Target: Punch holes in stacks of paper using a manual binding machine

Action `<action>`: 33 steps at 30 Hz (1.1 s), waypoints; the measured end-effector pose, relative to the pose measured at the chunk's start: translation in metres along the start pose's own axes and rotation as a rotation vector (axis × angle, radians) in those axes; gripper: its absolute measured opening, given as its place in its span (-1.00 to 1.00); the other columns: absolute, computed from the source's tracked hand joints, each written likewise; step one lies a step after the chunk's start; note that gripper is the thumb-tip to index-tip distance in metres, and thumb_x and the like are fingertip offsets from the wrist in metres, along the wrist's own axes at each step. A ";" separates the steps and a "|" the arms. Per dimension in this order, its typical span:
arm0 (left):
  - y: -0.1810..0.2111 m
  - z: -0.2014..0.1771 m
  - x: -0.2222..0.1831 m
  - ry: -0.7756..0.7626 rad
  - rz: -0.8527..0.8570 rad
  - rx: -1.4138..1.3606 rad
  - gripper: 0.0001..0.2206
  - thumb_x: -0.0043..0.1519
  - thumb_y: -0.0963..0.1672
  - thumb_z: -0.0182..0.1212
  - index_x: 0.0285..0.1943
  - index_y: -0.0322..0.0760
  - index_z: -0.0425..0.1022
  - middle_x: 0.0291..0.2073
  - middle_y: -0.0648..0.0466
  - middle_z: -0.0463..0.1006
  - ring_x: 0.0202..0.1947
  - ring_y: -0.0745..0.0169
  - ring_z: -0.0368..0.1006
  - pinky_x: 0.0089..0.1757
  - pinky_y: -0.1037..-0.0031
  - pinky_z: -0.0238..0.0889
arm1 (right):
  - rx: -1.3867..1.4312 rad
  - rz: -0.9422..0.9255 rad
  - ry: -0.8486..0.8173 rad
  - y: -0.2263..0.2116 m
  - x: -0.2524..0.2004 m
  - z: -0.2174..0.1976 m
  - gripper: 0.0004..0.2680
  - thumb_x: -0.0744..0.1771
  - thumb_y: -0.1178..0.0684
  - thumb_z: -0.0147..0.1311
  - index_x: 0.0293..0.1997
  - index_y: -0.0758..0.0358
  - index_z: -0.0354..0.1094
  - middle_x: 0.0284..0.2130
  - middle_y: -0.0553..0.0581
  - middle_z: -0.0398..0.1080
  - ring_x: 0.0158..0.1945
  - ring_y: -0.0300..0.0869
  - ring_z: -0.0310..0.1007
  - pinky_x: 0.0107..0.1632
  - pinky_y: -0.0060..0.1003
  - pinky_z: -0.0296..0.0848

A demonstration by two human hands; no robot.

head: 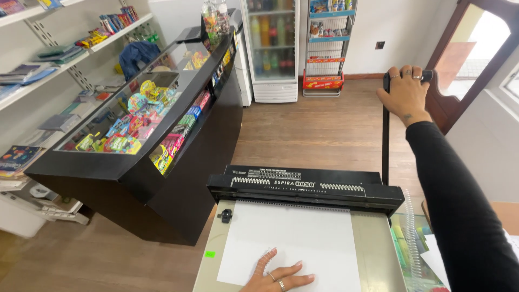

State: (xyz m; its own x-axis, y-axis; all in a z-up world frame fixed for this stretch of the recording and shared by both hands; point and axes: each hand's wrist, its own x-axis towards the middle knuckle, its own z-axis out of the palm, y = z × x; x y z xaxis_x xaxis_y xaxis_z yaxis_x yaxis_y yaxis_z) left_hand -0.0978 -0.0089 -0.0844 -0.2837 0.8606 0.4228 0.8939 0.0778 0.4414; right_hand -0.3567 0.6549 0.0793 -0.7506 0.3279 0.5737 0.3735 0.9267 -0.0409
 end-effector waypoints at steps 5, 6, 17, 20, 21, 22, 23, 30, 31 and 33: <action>-0.003 -0.011 -0.004 -0.172 0.146 0.114 -0.57 0.92 0.08 -0.05 0.96 0.32 0.44 0.87 0.30 0.55 0.91 0.04 0.37 0.68 -0.56 -0.42 | 0.045 -0.050 -0.132 -0.008 -0.022 -0.037 -0.37 0.52 -0.34 0.15 0.80 0.29 0.25 0.66 0.56 0.25 0.80 0.46 -0.03 0.41 0.77 0.43; 0.004 -0.017 -0.001 -0.137 0.177 0.123 -0.62 0.91 0.02 0.05 0.89 0.24 0.50 0.76 0.16 0.67 0.82 -0.11 0.51 0.66 -0.58 -0.32 | 0.079 -0.076 -0.129 -0.007 -0.030 -0.043 -0.24 0.52 -0.52 -0.05 0.95 0.18 0.02 0.83 0.43 -0.11 0.90 0.39 -0.30 0.61 0.76 0.07; 0.043 0.005 0.000 -0.079 0.373 0.170 -0.70 0.87 -0.13 0.25 0.74 -0.13 0.70 0.61 0.00 0.85 0.58 0.00 0.79 0.65 -0.57 0.01 | 0.200 -0.580 0.319 -0.018 -0.243 -0.168 -0.38 0.66 -0.22 0.10 1.00 0.28 -0.07 0.88 0.54 -0.12 0.85 0.52 0.01 0.75 0.69 0.19; 0.058 0.031 -0.005 0.087 0.427 0.252 -0.74 0.82 -0.21 0.32 0.60 -0.18 0.83 0.41 0.03 0.95 0.38 0.01 0.90 0.57 -0.28 0.40 | 0.019 -0.794 0.162 -0.002 -0.362 -0.197 -0.24 0.46 -0.57 0.15 0.79 0.24 0.30 0.79 0.66 0.25 0.89 0.60 0.21 0.78 0.55 0.24; 0.059 0.042 -0.009 0.149 0.421 0.197 -0.75 0.79 -0.18 0.44 0.60 -0.16 0.84 0.39 0.15 0.95 0.34 0.17 0.92 0.55 -0.14 0.49 | 0.209 -0.852 -0.145 -0.006 -0.400 -0.223 -0.14 0.41 -0.68 0.39 0.86 0.07 0.27 0.82 0.45 0.23 0.82 0.40 0.20 0.72 0.40 0.25; 0.061 0.053 -0.014 0.209 0.413 0.141 -0.74 0.75 -0.14 0.56 0.61 -0.14 0.86 0.37 0.27 0.96 0.29 0.32 0.93 0.54 0.00 0.58 | 0.404 -0.884 -0.453 -0.011 -0.437 -0.248 -0.02 0.36 -0.78 0.63 0.94 -0.10 0.24 0.85 0.24 0.23 0.75 0.20 0.19 0.66 0.25 0.27; 0.070 0.051 -0.014 0.204 0.424 0.128 -0.74 0.75 -0.14 0.56 0.61 -0.14 0.86 0.37 0.27 0.96 0.29 0.32 0.93 0.54 0.00 0.58 | 0.398 -0.866 -0.458 -0.011 -0.469 -0.250 -0.02 0.36 -0.78 0.63 0.94 -0.10 0.24 0.85 0.24 0.23 0.75 0.20 0.19 0.66 0.25 0.27; 0.128 0.060 0.021 0.213 0.426 -0.063 -0.78 0.75 -0.17 0.42 0.48 -0.13 0.91 0.28 0.34 0.95 -0.08 0.48 0.88 0.46 0.17 0.63 | 0.665 -0.582 -0.268 -0.038 -0.609 -0.296 -0.57 0.64 -0.31 -0.09 0.77 -0.09 0.44 0.76 -0.04 0.50 0.82 0.00 0.51 0.66 0.07 0.33; 0.132 0.066 0.029 0.212 0.517 -0.072 -0.81 0.76 -0.17 0.50 0.50 -0.22 0.89 0.26 0.24 0.93 -0.03 0.37 0.89 0.49 0.04 0.66 | 0.644 -0.443 -0.042 -0.046 -0.617 -0.309 -0.63 0.61 -0.26 -0.01 0.59 -0.12 0.65 0.60 -0.11 0.72 0.68 -0.11 0.79 0.55 -0.10 0.49; 0.150 0.058 0.053 0.249 0.569 -0.010 -0.85 0.77 -0.12 0.52 0.46 -0.11 0.89 0.27 0.29 0.95 0.07 0.41 0.88 0.48 0.11 0.64 | 0.451 -0.447 0.063 -0.021 -0.631 -0.317 -0.65 0.64 -0.12 -0.13 0.59 -0.14 0.63 0.56 -0.18 0.71 0.66 -0.24 0.73 0.63 -0.09 0.38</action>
State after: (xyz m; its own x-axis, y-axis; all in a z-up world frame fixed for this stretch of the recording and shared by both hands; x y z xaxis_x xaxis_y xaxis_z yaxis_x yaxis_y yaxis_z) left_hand 0.0416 0.0773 -0.0416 0.1624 0.6225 0.7656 0.9261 -0.3639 0.0994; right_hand 0.2816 0.3701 -0.0222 -0.7421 -0.1071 0.6617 -0.2449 0.9622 -0.1189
